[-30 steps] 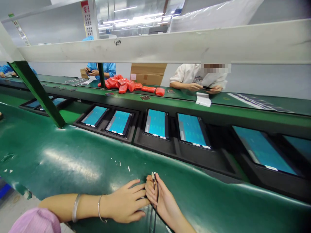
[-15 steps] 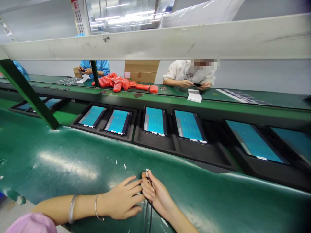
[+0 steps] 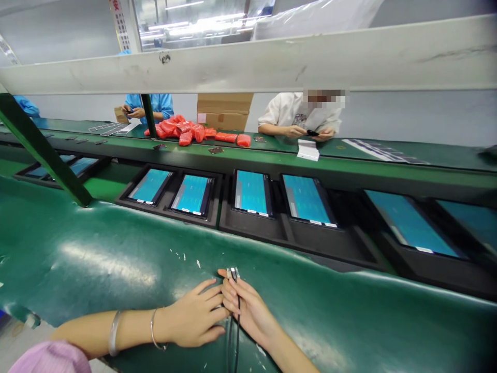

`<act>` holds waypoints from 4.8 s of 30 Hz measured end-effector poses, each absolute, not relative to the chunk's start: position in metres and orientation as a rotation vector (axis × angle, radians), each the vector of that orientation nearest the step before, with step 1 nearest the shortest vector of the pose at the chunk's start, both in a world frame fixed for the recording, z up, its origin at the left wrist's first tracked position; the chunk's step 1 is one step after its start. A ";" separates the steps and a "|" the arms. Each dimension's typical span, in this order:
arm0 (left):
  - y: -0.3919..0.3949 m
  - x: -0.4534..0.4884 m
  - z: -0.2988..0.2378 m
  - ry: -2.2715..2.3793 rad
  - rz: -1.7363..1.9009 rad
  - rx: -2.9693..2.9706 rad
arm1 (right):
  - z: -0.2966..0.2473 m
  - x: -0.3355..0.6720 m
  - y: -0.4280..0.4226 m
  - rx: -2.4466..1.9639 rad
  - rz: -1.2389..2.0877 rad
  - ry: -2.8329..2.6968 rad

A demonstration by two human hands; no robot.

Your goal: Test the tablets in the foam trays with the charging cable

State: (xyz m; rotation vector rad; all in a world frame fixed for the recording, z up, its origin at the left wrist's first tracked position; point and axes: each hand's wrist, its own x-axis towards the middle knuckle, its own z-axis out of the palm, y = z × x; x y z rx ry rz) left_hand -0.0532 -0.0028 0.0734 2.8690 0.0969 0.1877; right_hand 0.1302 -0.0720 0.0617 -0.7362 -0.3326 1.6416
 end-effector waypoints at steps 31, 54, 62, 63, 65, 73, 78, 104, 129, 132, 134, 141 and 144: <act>-0.004 -0.051 0.074 0.098 0.182 2.848 | 0.063 0.134 -0.072 -0.767 1.734 -0.342; -0.001 -0.054 0.074 0.087 0.179 2.844 | 0.065 0.129 -0.070 -0.768 1.732 -0.343; 0.000 -0.054 0.071 0.068 0.217 2.873 | 0.061 0.130 -0.070 -0.766 1.741 -0.345; 0.000 -0.054 0.071 0.063 0.227 2.879 | 0.060 0.131 -0.070 -0.765 1.744 -0.345; 0.001 -0.053 0.071 0.061 0.242 2.890 | 0.059 0.132 -0.070 -0.764 1.748 -0.341; 0.002 -0.051 0.071 0.054 0.233 2.911 | 0.059 0.132 -0.069 -0.762 1.756 -0.321; 0.002 -0.053 0.072 0.054 0.232 2.919 | 0.059 0.132 -0.069 -0.763 1.752 -0.314; 0.019 -0.055 0.074 0.137 0.349 2.856 | 0.058 0.129 -0.068 -0.798 1.764 -0.349; 0.331 -0.266 0.111 2.488 0.186 2.031 | 0.063 0.135 -0.071 -0.817 1.799 -0.368; 0.334 -0.259 0.106 2.538 0.205 1.985 | 0.064 0.134 -0.070 -0.823 1.803 -0.377; 0.335 -0.253 0.104 2.578 0.216 1.943 | 0.065 0.134 -0.069 -0.823 1.812 -0.390; 0.334 -0.240 0.117 2.604 0.150 1.814 | 0.066 0.135 -0.068 -0.790 1.837 -0.446; 0.336 -0.237 0.130 2.560 0.098 1.788 | 0.067 0.136 -0.068 -0.784 1.838 -0.460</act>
